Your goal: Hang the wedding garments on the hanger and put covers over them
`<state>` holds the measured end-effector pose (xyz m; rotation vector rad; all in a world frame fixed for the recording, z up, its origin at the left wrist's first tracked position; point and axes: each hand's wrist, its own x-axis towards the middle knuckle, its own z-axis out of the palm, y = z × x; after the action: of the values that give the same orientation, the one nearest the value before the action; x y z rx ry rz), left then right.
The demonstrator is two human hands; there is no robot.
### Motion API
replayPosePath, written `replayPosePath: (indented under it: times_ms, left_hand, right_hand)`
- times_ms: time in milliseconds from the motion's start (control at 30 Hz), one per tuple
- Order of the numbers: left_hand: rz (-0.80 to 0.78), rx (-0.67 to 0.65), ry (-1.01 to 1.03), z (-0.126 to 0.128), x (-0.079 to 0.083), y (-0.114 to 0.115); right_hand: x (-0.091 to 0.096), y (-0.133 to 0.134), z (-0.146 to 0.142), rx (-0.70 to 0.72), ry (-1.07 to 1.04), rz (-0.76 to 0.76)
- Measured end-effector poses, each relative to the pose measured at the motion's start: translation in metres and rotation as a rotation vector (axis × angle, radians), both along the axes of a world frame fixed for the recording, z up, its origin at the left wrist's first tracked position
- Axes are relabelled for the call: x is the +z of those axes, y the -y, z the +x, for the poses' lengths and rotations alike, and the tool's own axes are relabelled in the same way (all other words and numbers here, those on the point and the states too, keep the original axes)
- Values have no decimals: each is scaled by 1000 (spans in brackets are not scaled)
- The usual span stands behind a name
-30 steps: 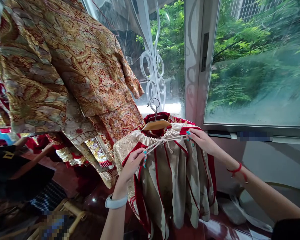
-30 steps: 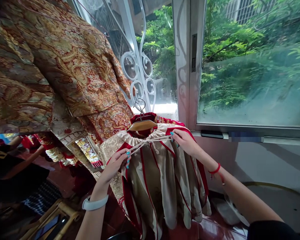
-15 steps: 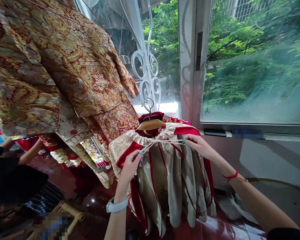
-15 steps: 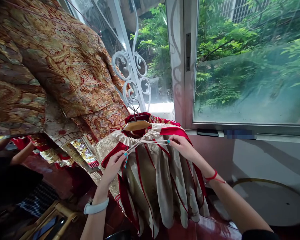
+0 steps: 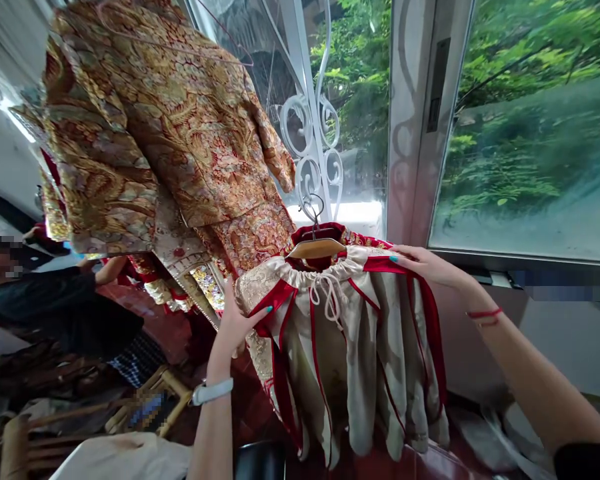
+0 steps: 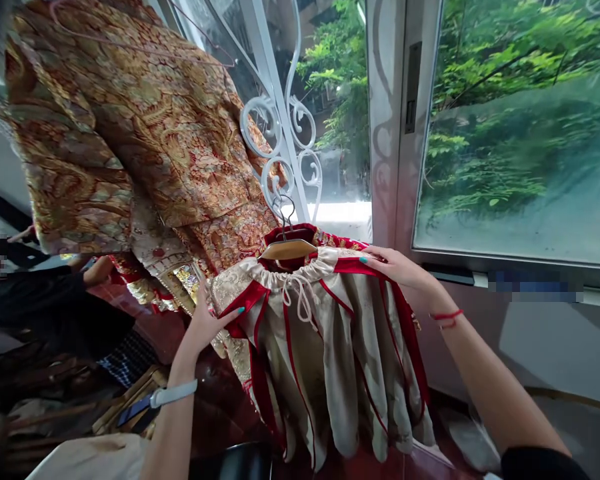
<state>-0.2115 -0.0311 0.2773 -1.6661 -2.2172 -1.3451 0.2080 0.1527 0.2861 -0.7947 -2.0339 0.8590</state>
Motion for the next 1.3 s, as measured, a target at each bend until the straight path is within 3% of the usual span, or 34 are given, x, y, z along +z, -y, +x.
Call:
replayPosePath:
  times_ms: [67, 100, 233, 333, 400, 433, 533, 633, 733, 867, 933, 1067, 1133, 1200, 1300]
  left_hand:
    - [-27, -6, -43, 1, -9, -8]
    - [-40, 25, -59, 1, -14, -10]
    - [-112, 111, -119, 1, -27, 0]
    - [68, 138, -193, 24, -20, 6]
    - [239, 135, -311, 62, -8, 0]
    - [298, 92, -396, 87, -1, -8]
    - [234, -308, -705, 159, 21, -50]
    - [103, -492, -880, 198, 36, -101]
    - [58, -491, -938, 203, 38, -132]
    - [101, -439, -914, 200, 33, -137]
    - [116, -428, -907, 200, 31, -133]
    - [101, -467, -949, 192, 29, -130]
    - [90, -510, -958, 186, 28, -131]
    - [83, -542, -942, 182, 28, -131]
    - [74, -595, -878, 180, 28, -131]
  right_hand:
    - [0, -16, -4, 150, 87, -57]
    - [-4, -19, -5, 148, 88, -51]
    - [-38, -5, -2, -81, -83, 44]
    - [-55, 13, 11, -45, -183, -40]
    - [-58, 19, 19, -13, -171, -67]
    - [-58, 20, 22, -25, -143, -47]
    - [-57, 20, 24, -112, -33, 63]
    - [-53, 15, 23, -230, 81, 183]
    - [-35, 15, 26, -393, 252, 350]
    - [-16, 38, 30, -590, 436, 505]
    - [-30, 59, 22, -625, 387, 498]
    - [-87, 92, -18, -694, 100, 383]
    - [-105, 98, -38, -710, -25, 326]
    - [-105, 98, -44, -655, -89, 265]
    - [-77, 87, -25, -479, -131, 83]
